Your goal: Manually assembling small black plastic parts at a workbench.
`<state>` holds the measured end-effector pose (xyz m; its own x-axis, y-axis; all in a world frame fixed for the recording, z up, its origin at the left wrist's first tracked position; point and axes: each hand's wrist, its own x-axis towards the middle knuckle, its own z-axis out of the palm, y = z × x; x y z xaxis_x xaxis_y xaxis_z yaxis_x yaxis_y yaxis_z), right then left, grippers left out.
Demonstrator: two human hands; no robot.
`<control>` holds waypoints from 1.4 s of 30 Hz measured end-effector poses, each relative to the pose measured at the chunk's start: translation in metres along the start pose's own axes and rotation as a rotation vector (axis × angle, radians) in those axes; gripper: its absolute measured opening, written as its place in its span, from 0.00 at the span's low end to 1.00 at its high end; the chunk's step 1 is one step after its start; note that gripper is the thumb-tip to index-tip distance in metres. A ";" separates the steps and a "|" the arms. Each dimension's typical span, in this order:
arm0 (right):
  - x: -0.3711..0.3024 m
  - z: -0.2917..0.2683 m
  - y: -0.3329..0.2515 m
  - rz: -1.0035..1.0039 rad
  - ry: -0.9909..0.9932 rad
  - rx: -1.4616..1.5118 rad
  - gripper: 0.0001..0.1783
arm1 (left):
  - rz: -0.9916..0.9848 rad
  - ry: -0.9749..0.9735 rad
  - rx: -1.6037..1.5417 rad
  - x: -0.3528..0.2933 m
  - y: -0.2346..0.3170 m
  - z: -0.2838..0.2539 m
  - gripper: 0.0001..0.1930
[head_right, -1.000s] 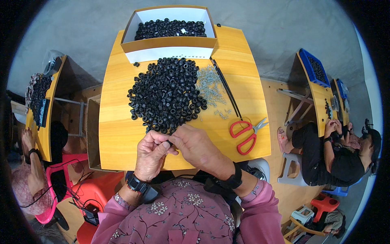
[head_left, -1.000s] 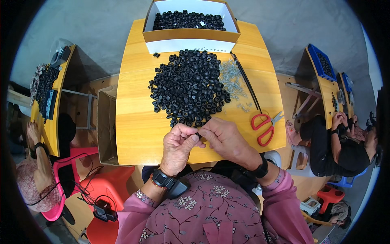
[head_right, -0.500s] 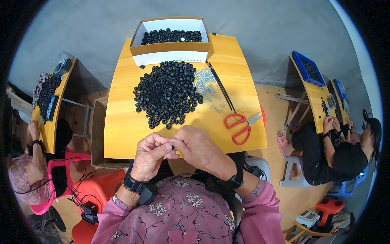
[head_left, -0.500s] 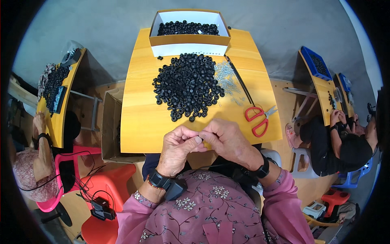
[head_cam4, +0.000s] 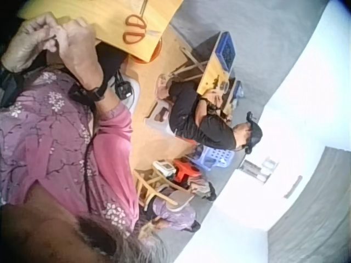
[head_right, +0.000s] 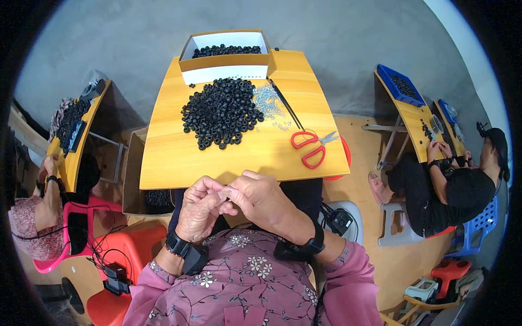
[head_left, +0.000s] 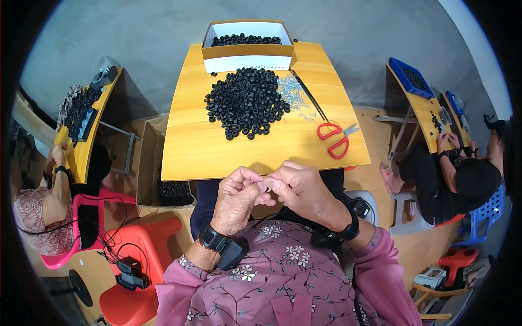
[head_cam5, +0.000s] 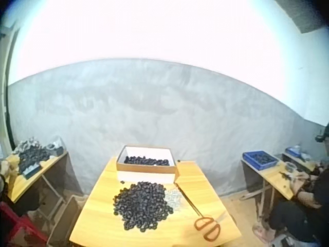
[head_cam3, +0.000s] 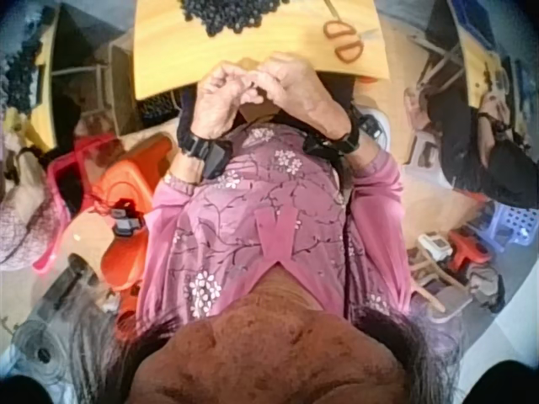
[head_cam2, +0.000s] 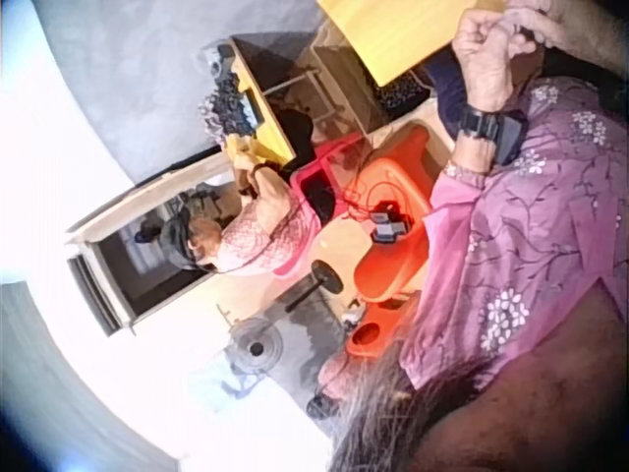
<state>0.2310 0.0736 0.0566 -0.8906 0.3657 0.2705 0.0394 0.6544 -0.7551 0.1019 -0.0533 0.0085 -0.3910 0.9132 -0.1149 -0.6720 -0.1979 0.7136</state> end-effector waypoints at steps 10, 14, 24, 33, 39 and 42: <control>-0.015 -0.001 -0.019 0.005 -0.010 -0.044 0.18 | -0.004 0.013 -0.204 -0.002 -0.009 -0.005 0.03; -0.011 0.007 -0.017 -0.004 0.010 -0.071 0.18 | -0.023 -0.026 -0.203 0.002 -0.013 -0.009 0.03; 0.004 0.023 0.018 -0.026 0.059 -0.168 0.12 | -0.119 0.058 -0.212 0.015 -0.014 -0.025 0.03; 0.024 0.028 0.040 -0.066 0.102 -0.017 0.17 | -0.274 0.067 -0.282 0.034 -0.003 -0.045 0.05; 0.033 0.027 0.050 -0.101 0.046 0.032 0.19 | -0.192 0.086 -0.271 0.035 -0.003 -0.044 0.05; 0.037 0.022 0.049 -0.110 0.075 0.055 0.20 | -0.215 0.149 -0.253 0.041 0.010 -0.027 0.04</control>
<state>0.1903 0.1046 0.0160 -0.8518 0.3438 0.3953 -0.0831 0.6564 -0.7498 0.0620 -0.0279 -0.0079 -0.2985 0.8854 -0.3564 -0.8759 -0.1059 0.4707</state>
